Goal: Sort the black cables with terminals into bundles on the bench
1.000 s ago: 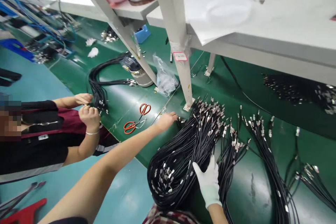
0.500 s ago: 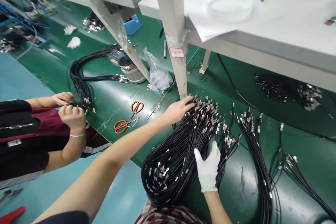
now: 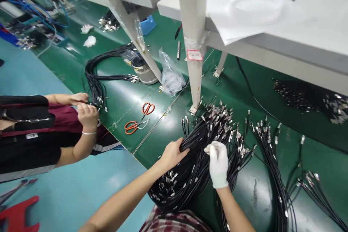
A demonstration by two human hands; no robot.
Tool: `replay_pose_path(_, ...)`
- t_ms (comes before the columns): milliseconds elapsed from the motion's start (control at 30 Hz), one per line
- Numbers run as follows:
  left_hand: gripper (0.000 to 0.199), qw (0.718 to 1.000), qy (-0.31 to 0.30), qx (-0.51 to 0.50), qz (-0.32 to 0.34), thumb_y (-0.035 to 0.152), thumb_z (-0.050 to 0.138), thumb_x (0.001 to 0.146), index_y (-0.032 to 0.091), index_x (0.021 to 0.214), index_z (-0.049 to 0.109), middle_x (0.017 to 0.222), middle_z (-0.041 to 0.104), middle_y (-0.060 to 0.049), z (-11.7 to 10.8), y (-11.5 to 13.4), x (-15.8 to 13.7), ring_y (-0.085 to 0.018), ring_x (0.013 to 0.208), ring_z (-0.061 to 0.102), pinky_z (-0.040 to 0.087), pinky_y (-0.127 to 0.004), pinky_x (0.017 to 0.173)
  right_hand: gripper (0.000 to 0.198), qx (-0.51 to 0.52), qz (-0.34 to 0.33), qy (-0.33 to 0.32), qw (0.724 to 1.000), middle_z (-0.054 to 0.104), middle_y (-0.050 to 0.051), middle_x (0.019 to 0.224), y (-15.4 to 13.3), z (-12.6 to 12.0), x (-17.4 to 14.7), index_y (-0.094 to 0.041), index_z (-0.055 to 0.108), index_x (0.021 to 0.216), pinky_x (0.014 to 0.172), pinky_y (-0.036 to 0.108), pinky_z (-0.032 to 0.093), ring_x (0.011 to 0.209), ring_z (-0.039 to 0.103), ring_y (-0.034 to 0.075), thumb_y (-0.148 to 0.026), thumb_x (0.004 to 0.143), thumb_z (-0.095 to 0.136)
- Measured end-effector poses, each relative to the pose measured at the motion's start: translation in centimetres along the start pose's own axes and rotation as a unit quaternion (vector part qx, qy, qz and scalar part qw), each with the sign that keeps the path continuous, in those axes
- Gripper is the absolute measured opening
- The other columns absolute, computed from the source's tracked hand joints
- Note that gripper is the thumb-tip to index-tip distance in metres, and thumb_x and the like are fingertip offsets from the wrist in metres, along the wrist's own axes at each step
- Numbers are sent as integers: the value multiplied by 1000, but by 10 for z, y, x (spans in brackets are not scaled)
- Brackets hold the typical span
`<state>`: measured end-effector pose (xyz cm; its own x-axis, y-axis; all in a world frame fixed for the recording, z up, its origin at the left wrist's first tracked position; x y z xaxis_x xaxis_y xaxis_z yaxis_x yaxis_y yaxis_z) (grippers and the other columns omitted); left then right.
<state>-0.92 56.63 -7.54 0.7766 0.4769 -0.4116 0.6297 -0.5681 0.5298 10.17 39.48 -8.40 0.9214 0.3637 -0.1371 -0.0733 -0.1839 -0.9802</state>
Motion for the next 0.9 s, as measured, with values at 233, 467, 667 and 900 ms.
replay_pose_path(233, 28, 990, 16, -19, 140, 19, 59, 76, 22, 104, 57, 84, 68, -2, -8, 30, -65, -21, 77, 64, 44, -31, 71, 23, -155, -110, -255, 948, 67, 9, 99, -15, 33, -6, -21, 67, 94, 97, 46, 45, 101, 61, 27, -40, 87, 55)
replay_pose_path(467, 39, 977, 30, -43, 208, 11, 61, 71, 22, 108, 52, 86, 66, 0, -20, 32, -88, -19, 76, 60, 42, -32, 70, 29, -361, -175, -263, 877, 59, 17, 123, -30, 94, 71, -14, 64, 112, 109, 51, 26, 122, 47, 31, -23, 87, 51)
replay_pose_path(667, 37, 973, -2, -40, 227, 12, 58, 72, 22, 107, 51, 84, 65, 1, -13, 38, -88, -18, 74, 59, 40, -33, 70, 83, -651, -171, -163, 721, 49, 26, 129, -14, 103, 133, -5, 44, 134, 104, 58, 18, 120, 44, 42, -38, 65, 76)
replay_pose_path(900, 39, 976, 12, -45, 214, 9, 58, 67, 21, 104, 52, 83, 65, 1, -19, 38, -87, -18, 72, 57, 37, -30, 68, 26, -646, -94, -181, 736, 65, 16, 85, -10, 109, 158, -8, 62, 96, 88, 45, 35, 85, 65, 31, -10, 70, 64)
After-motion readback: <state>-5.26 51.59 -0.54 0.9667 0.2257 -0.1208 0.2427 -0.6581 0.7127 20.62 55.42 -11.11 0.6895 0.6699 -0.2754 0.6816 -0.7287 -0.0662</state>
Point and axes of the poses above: each hand's wrist, its own x-axis towards the middle knuckle, its own z-axis out of the palm, y = z × x, the point moved 6 cm from there along x, towards the middle knuckle
